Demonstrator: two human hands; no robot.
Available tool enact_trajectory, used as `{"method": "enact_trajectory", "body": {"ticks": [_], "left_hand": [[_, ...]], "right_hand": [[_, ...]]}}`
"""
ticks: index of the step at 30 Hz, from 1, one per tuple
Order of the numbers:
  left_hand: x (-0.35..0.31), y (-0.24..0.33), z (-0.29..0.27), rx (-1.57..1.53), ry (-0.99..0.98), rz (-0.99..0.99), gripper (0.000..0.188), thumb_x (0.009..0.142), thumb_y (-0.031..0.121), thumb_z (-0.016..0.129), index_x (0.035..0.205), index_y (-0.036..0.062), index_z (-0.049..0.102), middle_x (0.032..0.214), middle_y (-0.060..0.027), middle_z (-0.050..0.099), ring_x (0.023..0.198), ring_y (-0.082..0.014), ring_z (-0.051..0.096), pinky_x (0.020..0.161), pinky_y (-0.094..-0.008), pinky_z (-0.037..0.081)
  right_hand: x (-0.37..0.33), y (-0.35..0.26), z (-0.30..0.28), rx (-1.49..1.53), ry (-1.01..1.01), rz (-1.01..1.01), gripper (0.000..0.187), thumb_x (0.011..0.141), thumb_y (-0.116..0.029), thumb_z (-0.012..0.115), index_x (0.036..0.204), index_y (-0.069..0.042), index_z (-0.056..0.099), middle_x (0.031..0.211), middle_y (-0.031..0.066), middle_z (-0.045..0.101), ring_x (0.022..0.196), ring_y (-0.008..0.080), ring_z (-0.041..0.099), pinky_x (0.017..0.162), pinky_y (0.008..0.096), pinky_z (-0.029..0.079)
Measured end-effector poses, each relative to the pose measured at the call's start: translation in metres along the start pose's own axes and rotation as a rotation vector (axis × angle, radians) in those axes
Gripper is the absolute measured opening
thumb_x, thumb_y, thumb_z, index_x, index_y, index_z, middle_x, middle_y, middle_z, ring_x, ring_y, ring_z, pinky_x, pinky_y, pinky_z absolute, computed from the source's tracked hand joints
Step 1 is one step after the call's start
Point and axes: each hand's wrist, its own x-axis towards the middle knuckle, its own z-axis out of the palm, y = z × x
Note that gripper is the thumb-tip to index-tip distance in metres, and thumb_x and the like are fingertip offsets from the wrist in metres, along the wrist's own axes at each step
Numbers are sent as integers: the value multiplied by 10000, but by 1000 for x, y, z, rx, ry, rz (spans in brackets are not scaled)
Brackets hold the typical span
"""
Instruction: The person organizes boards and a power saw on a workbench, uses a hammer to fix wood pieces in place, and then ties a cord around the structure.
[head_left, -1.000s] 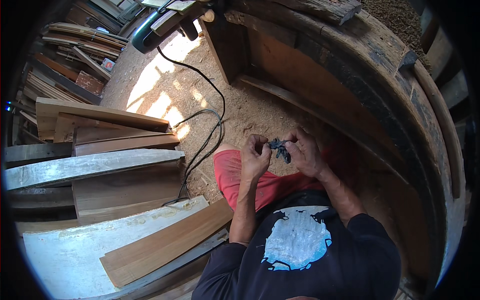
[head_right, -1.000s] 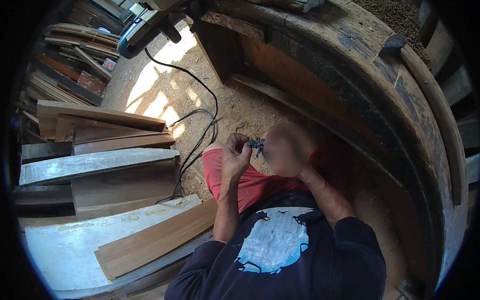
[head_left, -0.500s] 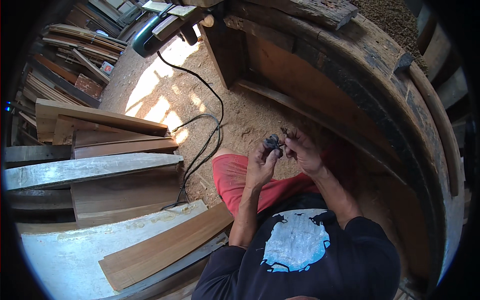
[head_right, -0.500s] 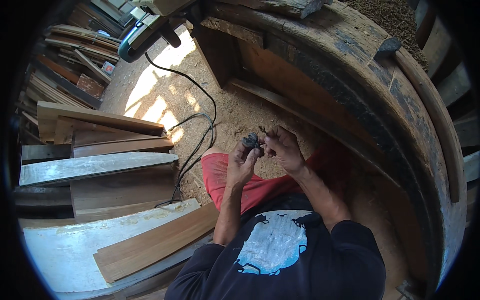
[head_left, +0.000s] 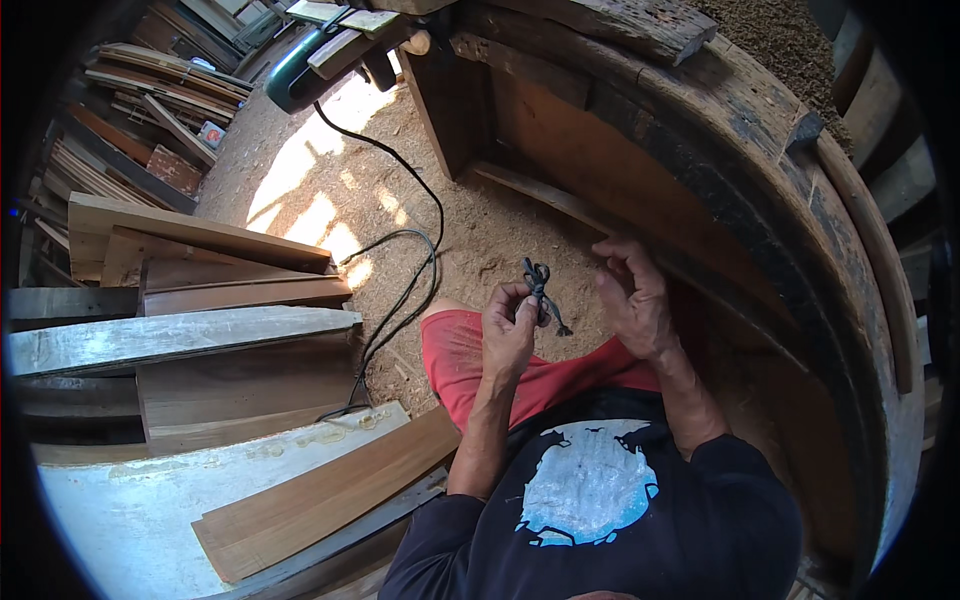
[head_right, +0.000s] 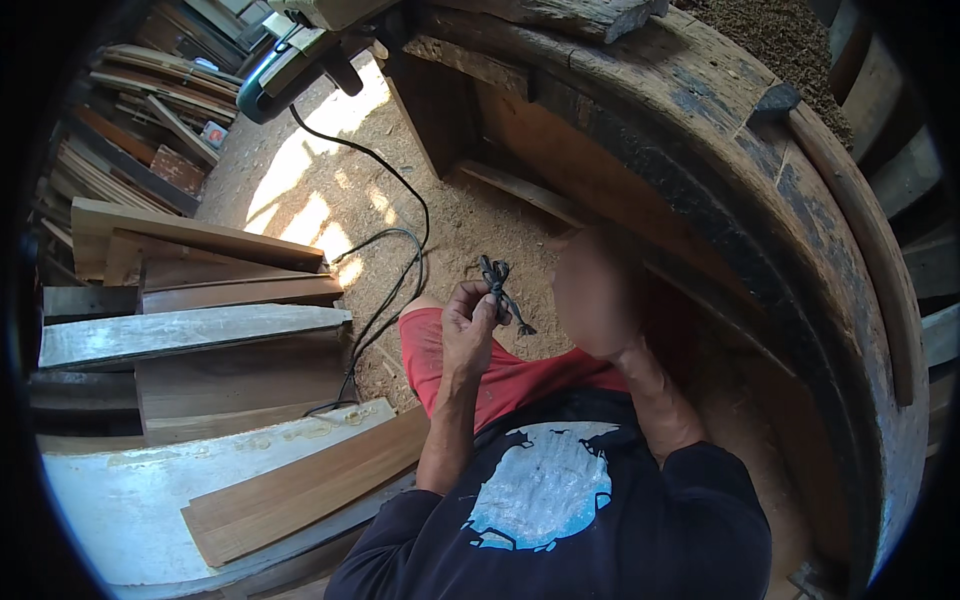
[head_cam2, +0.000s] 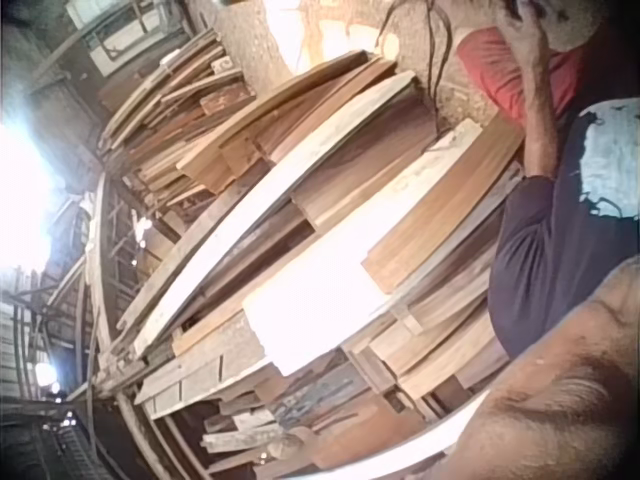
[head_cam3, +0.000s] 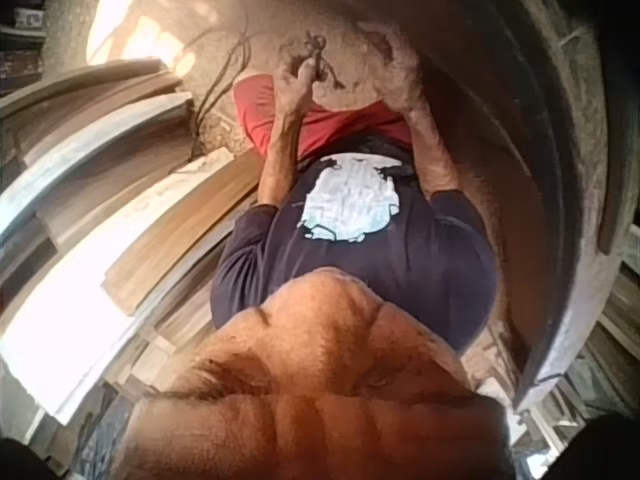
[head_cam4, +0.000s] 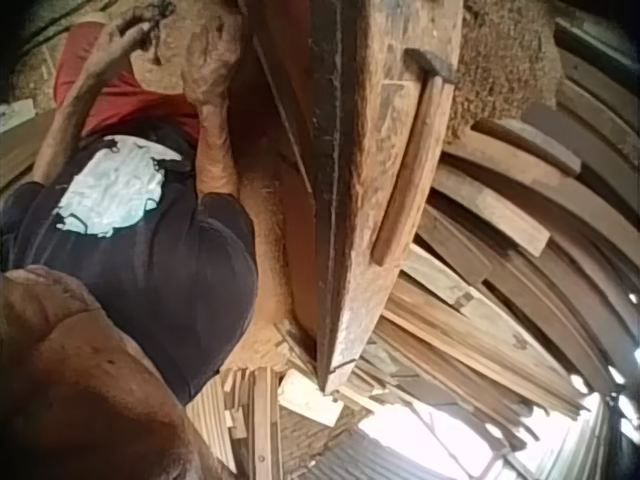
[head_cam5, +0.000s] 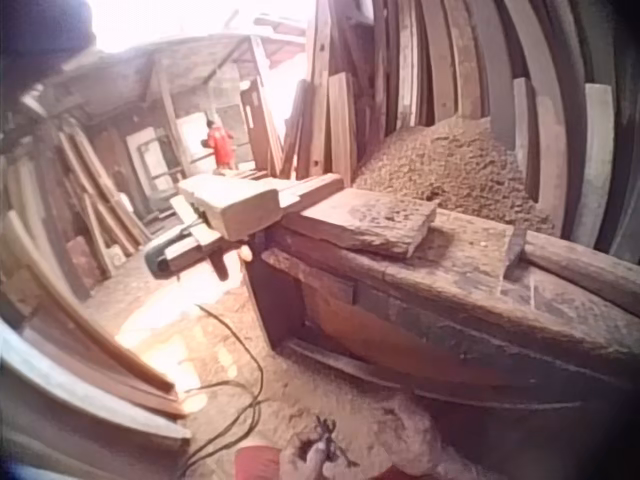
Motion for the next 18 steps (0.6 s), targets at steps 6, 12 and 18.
{"method": "enact_trajectory", "body": {"ticks": [6, 12, 18], "left_hand": [[-2, 5, 13, -409, -99, -137, 115, 1005, 86, 524, 1099, 29, 495, 881, -53, 613, 705, -106, 587, 646, -254, 515], [-6, -2, 9, -423, -170, -177, 93, 1017, 100, 519, 1091, 60, 480, 879, -43, 602, 725, -95, 581, 623, -251, 504], [-7, -5, 10, -108, -211, -26, 152, 973, 20, 552, 1090, 57, 462, 860, -9, 576, 703, -50, 530, 604, -205, 449]], "right_hand": [[-5, 13, 19, -77, -338, -151, 176, 860, -47, 650, 1032, -19, 674, 939, 148, 645, 874, 267, 654, 791, 359, 518], [-14, 20, 25, 80, -354, -43, 218, 852, -51, 673, 1061, 10, 652, 920, 160, 673, 832, 281, 692, 735, 359, 542], [-14, 21, 22, 64, -281, -66, 215, 822, -17, 680, 1033, 1, 640, 906, 134, 668, 834, 244, 684, 741, 358, 536]]}}
